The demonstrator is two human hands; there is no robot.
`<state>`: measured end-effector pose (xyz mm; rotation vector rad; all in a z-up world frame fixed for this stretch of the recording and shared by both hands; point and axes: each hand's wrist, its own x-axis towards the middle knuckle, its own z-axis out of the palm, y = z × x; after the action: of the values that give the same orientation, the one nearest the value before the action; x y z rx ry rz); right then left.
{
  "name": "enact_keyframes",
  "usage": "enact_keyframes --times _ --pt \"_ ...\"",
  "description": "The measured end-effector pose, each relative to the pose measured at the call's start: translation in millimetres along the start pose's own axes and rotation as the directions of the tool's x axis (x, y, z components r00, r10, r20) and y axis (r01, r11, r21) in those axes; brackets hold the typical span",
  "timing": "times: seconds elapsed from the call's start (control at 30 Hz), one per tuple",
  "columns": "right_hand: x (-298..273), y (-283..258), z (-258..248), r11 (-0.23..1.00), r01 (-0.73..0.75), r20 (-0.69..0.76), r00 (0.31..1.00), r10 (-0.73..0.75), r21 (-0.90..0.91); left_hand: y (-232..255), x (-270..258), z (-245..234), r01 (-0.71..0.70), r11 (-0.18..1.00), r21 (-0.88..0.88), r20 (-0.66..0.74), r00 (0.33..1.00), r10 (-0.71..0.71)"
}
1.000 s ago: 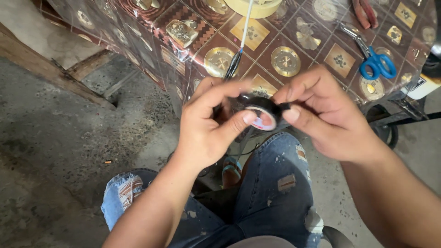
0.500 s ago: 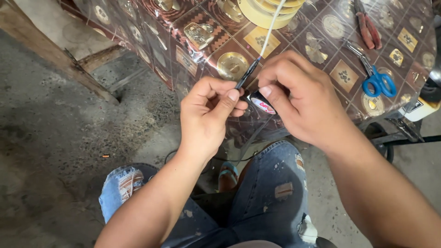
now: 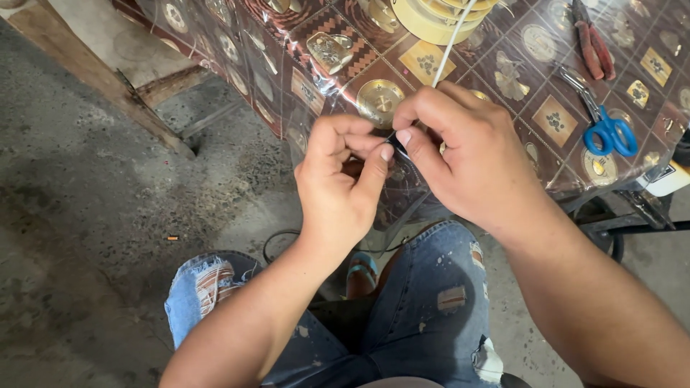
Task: Repairing the electrical cord of a bug zapper using electrical tape and pliers.
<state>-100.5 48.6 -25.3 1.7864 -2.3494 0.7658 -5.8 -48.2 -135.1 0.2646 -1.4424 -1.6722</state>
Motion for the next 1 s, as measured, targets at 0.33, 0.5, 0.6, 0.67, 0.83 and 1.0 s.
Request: enact_keyframes --times 0.33,0.5,0.6,0.67,0.83,1.0 --pt "0.8 3.5 3.3 0.999 0.023 -0.031 0.999 -0.024 -0.03 2.2 -2.2 -0.6 -0.341 0.868 0.36 0.037 0.935 0.352" --pt "-0.3 7.5 3.5 0.999 0.02 -0.06 0.998 -0.018 0.043 8.1 -0.8 -0.8 -0.371 0.813 0.449 0.082 0.923 0.376" --pt "-1.8 8.2 0.8 0.998 -0.016 -0.037 0.999 0.018 0.058 14.1 0.0 0.1 -0.311 0.851 0.424 0.064 0.947 0.315" --pt "-2.3 8.5 -2.4 0.998 -0.018 -0.014 1.0 0.019 0.056 16.2 0.6 0.1 -0.281 0.869 0.408 0.068 0.958 0.278" --pt "-2.2 9.5 -3.0 0.997 0.05 0.035 0.998 -0.052 0.065 10.9 1.1 -2.0 -0.296 0.885 0.36 0.109 0.955 0.275" --pt "-17.8 24.4 22.2 0.924 0.055 -0.053 0.998 -0.038 0.378 13.9 6.5 -4.2 -0.196 0.92 0.338 0.08 0.98 0.18"
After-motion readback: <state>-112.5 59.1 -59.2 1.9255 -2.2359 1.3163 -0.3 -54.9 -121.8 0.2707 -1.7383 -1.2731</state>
